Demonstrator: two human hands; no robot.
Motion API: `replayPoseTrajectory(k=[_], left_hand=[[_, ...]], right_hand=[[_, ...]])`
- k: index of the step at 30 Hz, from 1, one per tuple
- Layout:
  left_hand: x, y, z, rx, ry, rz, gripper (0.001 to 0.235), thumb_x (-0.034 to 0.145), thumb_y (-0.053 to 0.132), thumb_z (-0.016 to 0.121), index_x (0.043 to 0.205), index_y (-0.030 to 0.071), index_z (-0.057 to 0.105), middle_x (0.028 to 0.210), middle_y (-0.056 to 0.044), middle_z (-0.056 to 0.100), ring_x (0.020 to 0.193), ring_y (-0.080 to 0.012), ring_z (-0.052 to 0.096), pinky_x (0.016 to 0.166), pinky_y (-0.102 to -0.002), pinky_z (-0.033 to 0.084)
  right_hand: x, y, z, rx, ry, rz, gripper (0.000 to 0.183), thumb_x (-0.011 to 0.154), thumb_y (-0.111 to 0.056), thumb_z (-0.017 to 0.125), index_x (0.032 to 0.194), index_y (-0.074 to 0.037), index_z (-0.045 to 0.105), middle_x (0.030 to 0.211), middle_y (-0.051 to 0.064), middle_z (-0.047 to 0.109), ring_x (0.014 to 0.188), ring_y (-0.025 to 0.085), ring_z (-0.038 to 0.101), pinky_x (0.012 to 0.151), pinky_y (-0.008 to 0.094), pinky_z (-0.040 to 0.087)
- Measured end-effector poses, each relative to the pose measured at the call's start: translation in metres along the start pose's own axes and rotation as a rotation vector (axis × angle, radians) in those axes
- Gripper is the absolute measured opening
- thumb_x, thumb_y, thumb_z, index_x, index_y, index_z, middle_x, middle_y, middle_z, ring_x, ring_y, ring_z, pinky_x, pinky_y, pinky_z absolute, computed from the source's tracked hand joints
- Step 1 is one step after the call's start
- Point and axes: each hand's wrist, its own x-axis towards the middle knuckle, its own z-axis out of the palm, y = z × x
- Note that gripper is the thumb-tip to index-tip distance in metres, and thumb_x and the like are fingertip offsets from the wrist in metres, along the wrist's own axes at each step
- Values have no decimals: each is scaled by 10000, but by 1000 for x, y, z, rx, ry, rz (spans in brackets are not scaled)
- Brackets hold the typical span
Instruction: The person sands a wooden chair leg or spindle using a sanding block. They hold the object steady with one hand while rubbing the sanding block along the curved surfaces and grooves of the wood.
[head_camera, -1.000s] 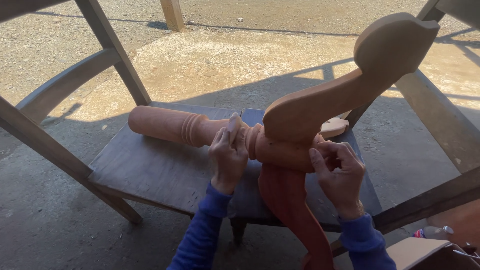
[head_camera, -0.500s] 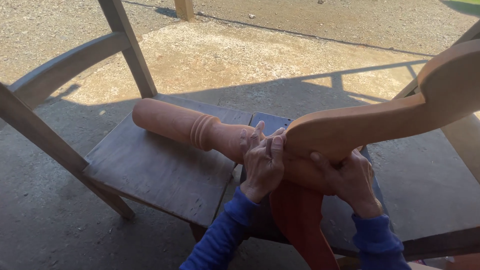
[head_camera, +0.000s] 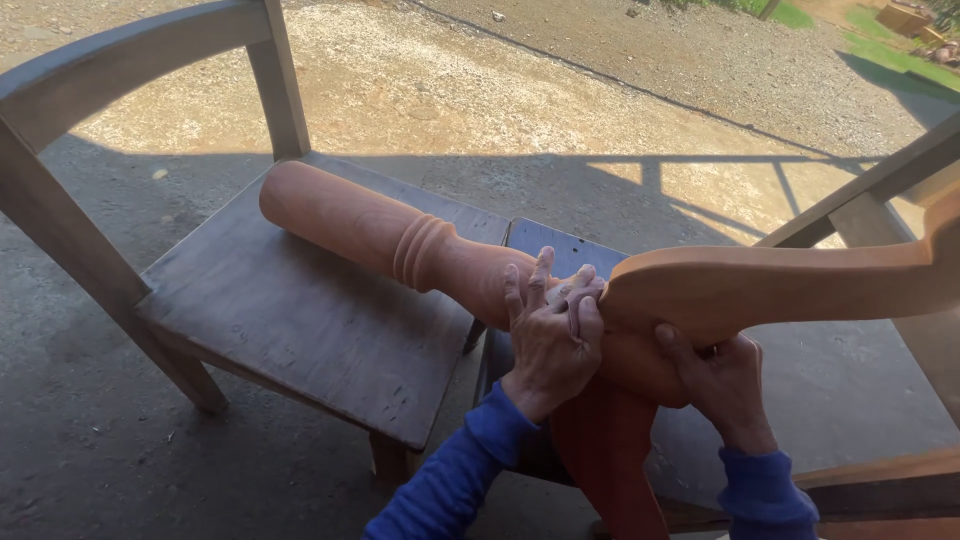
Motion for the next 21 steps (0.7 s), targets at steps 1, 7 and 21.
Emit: replayPoseTrajectory(k=[1,7,21], left_hand=[[-1,0,0,-6,-6,-13,415,1080,259,374,1204,128,747,1323,-70,722,1507,-459,382,1254,-685,53],[-15,-5,-2,-11,-32,14,455,1095,281,326,1199,127,742,1369,-77,701,1539,-476,343,1234,-729,40],[14,-5,-17,-15,-165,2,399,1042,253,394,1082,118,767,1320,-62,722,1548,-482,298,1200,-764,29]], right_hand=[[-3,1,-1,-8,-9,9,458,903,-340,781,1166,30,721,998,141,785,938,203,755,772,348,617],[1,0,-3,-23,-13,105,448,908,-338,768,1144,40,725,945,162,779,852,206,760,699,341,633],[-3,17,-5,-93,3,97,464,927,-327,767,1184,56,711,1007,181,774,928,216,750,748,352,627]])
